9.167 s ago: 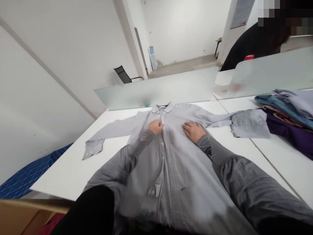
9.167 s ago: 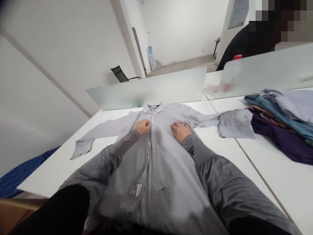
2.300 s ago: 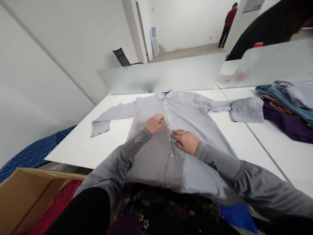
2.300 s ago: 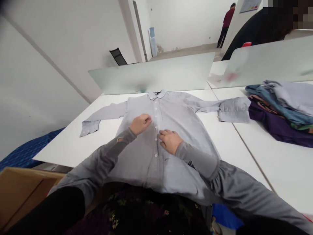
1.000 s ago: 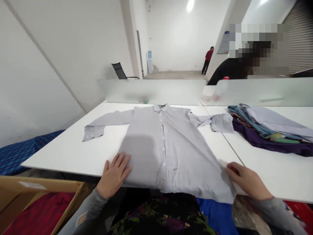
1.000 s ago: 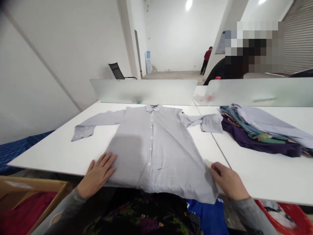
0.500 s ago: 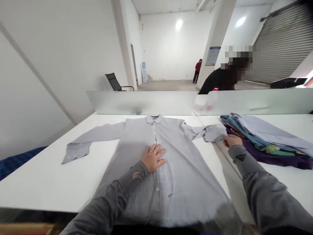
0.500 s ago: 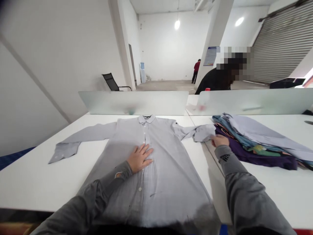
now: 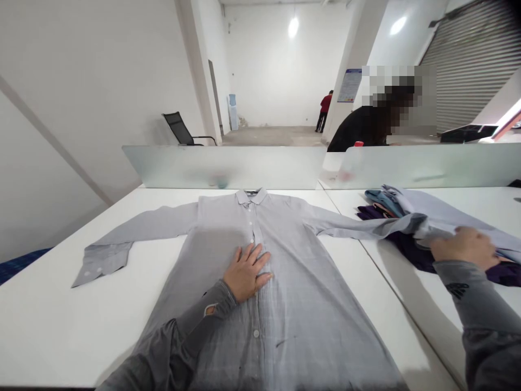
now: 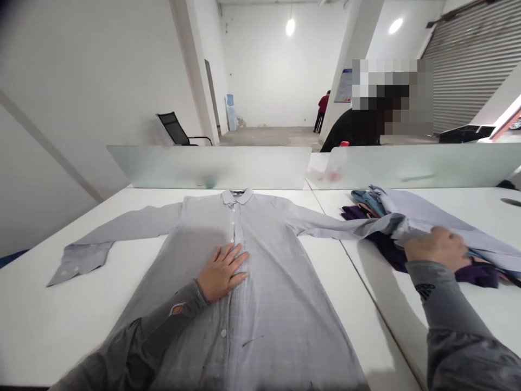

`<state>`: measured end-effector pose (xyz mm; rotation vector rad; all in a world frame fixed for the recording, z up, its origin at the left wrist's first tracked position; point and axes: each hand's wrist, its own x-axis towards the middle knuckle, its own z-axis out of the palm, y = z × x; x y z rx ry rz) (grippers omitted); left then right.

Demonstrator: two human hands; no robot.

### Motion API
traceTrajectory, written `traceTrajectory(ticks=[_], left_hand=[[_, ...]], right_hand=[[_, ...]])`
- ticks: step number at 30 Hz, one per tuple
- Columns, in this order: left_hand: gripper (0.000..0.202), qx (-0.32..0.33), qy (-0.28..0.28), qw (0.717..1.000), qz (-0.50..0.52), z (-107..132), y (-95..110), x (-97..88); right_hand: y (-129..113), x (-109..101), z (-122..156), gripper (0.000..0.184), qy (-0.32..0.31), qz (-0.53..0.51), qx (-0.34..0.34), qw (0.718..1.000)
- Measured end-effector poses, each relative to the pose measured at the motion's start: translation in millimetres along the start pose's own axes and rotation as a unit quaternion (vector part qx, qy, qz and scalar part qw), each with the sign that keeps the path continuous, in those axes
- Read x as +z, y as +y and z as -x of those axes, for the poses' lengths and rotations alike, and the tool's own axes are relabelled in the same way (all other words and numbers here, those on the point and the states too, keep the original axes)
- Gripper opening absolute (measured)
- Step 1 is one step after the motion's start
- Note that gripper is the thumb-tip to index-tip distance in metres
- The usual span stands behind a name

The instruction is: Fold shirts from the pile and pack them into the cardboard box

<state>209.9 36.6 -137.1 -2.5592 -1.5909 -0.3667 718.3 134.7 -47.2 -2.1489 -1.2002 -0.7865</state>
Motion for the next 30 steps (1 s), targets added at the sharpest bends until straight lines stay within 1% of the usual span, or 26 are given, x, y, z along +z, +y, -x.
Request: traceTrajectory(ticks=[1, 2, 3, 4, 5, 6, 8, 9, 10, 11, 12, 14, 15, 17, 19, 20, 22, 23, 24, 26, 27, 28, 30], left_hand=[[0.056, -0.001, 0.000, 1.000, 0.002, 0.1, -0.1, 0.2], [0.056, -0.002, 0.000, 1.000, 0.003, 0.3, -0.1, 0.2], [0.057, -0.003, 0.000, 1.000, 0.005, 0.4, -0.1, 0.1], [0.057, -0.004, -0.001, 1.000, 0.008, 0.4, -0.1, -0.1], [0.057, -0.005, -0.002, 1.000, 0.010, 0.3, 0.0, -0.5], [0.057, -0.006, -0.004, 1.000, 0.012, 0.2, 0.1, -1.0], [0.057, -0.008, -0.007, 1.000, 0.017, -0.1, 0.4, -2.3], [0.057, -0.009, -0.010, 1.000, 0.019, -0.3, 0.6, -3.0], [0.057, -0.009, -0.012, 1.000, 0.021, -0.4, 0.7, -3.6], [0.058, -0.010, -0.013, 1.000, 0.023, -0.5, 0.9, -4.1], [0.058, -0.010, -0.015, 1.000, 0.024, -0.6, 1.0, -4.3], [0.058, -0.013, -0.011, 1.000, 0.026, -0.5, 1.0, -4.0], [0.058, -0.015, -0.007, 0.999, 0.027, -0.4, 1.0, -3.5], [0.058, -0.017, 0.000, 0.999, 0.030, -0.2, 0.6, -2.1], [0.058, -0.017, 0.006, 0.999, 0.033, -0.2, 0.2, -0.8], [0.058, -0.016, 0.007, 0.999, 0.033, -0.2, 0.0, -0.5], [0.059, -0.014, 0.008, 0.999, 0.034, -0.3, -0.2, -0.5], [0.059, -0.013, 0.009, 0.999, 0.035, -0.3, -0.1, -0.8], [0.059, -0.013, 0.010, 0.999, 0.036, -0.3, 0.0, -1.2], [0.059, -0.015, 0.013, 0.999, 0.038, -0.3, 0.3, -1.8], [0.059, -0.015, 0.014, 0.999, 0.038, -0.4, 0.4, -1.8], [0.059, -0.014, 0.015, 0.999, 0.039, -0.5, 0.5, -1.7], [0.059, -0.012, 0.017, 0.999, 0.040, -0.8, 0.5, -0.6]], right_hand=[[-13.6, -6.4, 3.6, 0.038, 0.041, -0.007, -0.030, 0.999], [-30.8, -12.0, 9.5, 0.040, 0.052, -0.034, -0.082, 0.995], [-50.9, -15.7, 17.9, 0.038, 0.028, -0.080, -0.154, 0.985], [-73.1, -17.0, 29.0, 0.036, -0.031, -0.131, -0.240, 0.961], [-96.2, -15.3, 42.3, 0.033, -0.109, -0.183, -0.317, 0.924], [-119.1, -10.8, 57.0, 0.034, -0.182, -0.222, -0.374, 0.882], [-160.4, 5.1, 86.7, 0.039, -0.247, -0.260, -0.435, 0.826], [-177.3, 15.2, 99.1, 0.042, -0.266, -0.258, -0.461, 0.806], [-191.1, 25.9, 108.5, 0.044, -0.278, -0.243, -0.477, 0.798], [-201.7, 36.6, 114.4, 0.046, -0.288, -0.219, -0.484, 0.797], [-209.4, 46.8, 116.4, 0.047, -0.297, -0.191, -0.482, 0.802], [-217.8, 63.6, 110.7, 0.048, -0.308, -0.145, -0.459, 0.820], [-220.0, 69.4, 104.8, 0.048, -0.311, -0.131, -0.449, 0.827], [-224.6, 74.0, 92.9, 0.048, -0.326, -0.109, -0.440, 0.830], [-233.8, 69.2, 88.7, 0.048, -0.337, -0.081, -0.429, 0.834], [-240.8, 63.8, 91.4, 0.050, -0.334, -0.073, -0.423, 0.839], [-258.3, 49.9, 106.1, 0.057, -0.311, -0.087, -0.424, 0.846], [-268.1, 42.5, 116.7, 0.060, -0.300, -0.106, -0.436, 0.842], [-277.9, 35.4, 127.8, 0.062, -0.296, -0.127, -0.454, 0.831], [-296.8, 23.5, 146.9, 0.060, -0.310, -0.164, -0.488, 0.799], [-305.8, 18.9, 153.2, 0.057, -0.320, -0.180, -0.493, 0.788], [-314.6, 15.4, 156.8, 0.053, -0.329, -0.195, -0.488, 0.785], [-333.2, 11.2, 157.3, 0.043, -0.338, -0.217, -0.457, 0.794]])
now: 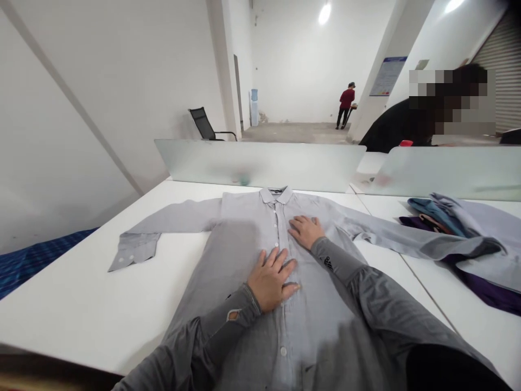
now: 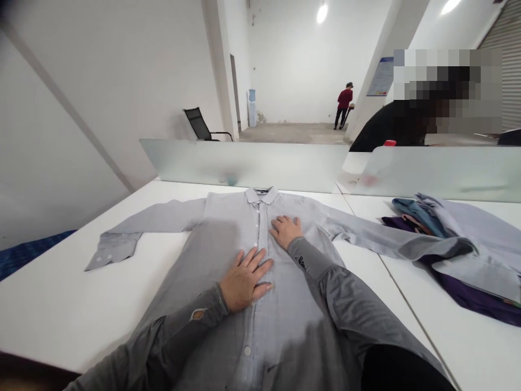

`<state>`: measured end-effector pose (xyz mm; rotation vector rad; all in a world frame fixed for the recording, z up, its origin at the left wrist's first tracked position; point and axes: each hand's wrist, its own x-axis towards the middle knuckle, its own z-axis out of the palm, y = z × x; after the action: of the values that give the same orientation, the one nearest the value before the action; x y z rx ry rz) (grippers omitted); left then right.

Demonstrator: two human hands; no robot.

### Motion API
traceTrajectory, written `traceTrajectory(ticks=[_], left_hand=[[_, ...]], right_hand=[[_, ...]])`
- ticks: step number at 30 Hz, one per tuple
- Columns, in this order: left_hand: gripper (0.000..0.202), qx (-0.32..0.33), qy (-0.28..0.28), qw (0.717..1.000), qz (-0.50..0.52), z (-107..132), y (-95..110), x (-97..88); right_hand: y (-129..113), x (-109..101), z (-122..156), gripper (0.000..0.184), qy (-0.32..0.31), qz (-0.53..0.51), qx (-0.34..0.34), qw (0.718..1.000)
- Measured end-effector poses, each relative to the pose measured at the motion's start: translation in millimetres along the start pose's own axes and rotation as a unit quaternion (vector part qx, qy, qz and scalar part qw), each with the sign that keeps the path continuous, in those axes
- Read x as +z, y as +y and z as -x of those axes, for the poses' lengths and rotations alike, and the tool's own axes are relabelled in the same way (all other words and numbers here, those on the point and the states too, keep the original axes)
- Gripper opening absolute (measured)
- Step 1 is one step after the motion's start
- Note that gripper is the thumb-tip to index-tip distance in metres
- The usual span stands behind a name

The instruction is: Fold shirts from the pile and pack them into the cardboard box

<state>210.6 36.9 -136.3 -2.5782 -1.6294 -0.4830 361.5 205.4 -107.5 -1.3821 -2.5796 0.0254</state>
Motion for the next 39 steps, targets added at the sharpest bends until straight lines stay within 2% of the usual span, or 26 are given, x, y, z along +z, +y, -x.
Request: traceTrajectory(ticks=[4, 8, 12, 14, 19, 23, 27, 32, 36, 39], left_hand=[[0.060, -0.002, 0.008, 1.000, 0.008, -0.4, -1.4, 2.5], [0.063, 0.006, 0.013, 1.000, 0.023, -0.8, -3.5, 2.4], [0.065, 0.011, 0.013, 0.999, 0.033, -0.3, -4.9, 1.7], [0.065, 0.009, 0.018, 0.999, 0.039, 0.2, -5.0, 1.9], [0.064, 0.007, 0.020, 0.999, 0.048, 0.4, -4.4, 3.2], [0.061, 0.016, 0.011, 0.999, 0.027, 1.0, -3.8, 5.0], [0.058, 0.024, 0.009, 1.000, 0.006, 1.6, -4.0, 5.9], [0.054, 0.032, 0.029, 0.999, -0.008, 2.4, -3.8, 6.2], [0.052, 0.037, 0.034, 0.998, -0.026, 3.1, -4.0, 6.2], [0.054, 0.037, 0.033, 0.998, -0.034, 3.6, -4.9, 6.5]], right_hand=[[-17.5, -2.1, -43.3, 0.035, 0.013, -0.032, 0.054, 0.998], [-36.3, 7.4, -87.7, 0.035, 0.007, -0.048, 0.123, 0.991], [-50.9, 15.1, -112.7, 0.024, -0.013, -0.054, 0.179, 0.982], [-55.8, 16.7, -114.9, 0.022, -0.008, -0.052, 0.190, 0.980], [-60.1, 19.7, -103.0, 0.033, 0.030, -0.036, 0.177, 0.983], [-63.8, 20.4, -98.9, 0.034, 0.015, -0.039, 0.182, 0.982], [-72.3, 18.8, -100.5, 0.025, 0.004, -0.043, 0.191, 0.981], [-78.6, 23.2, -93.1, 0.030, 0.051, -0.029, 0.161, 0.985], [-70.6, 28.7, -95.4, 0.025, 0.074, -0.036, 0.150, 0.985], [-43.6, 21.2, -92.7, 0.020, 0.112, -0.040, 0.188, 0.975]])
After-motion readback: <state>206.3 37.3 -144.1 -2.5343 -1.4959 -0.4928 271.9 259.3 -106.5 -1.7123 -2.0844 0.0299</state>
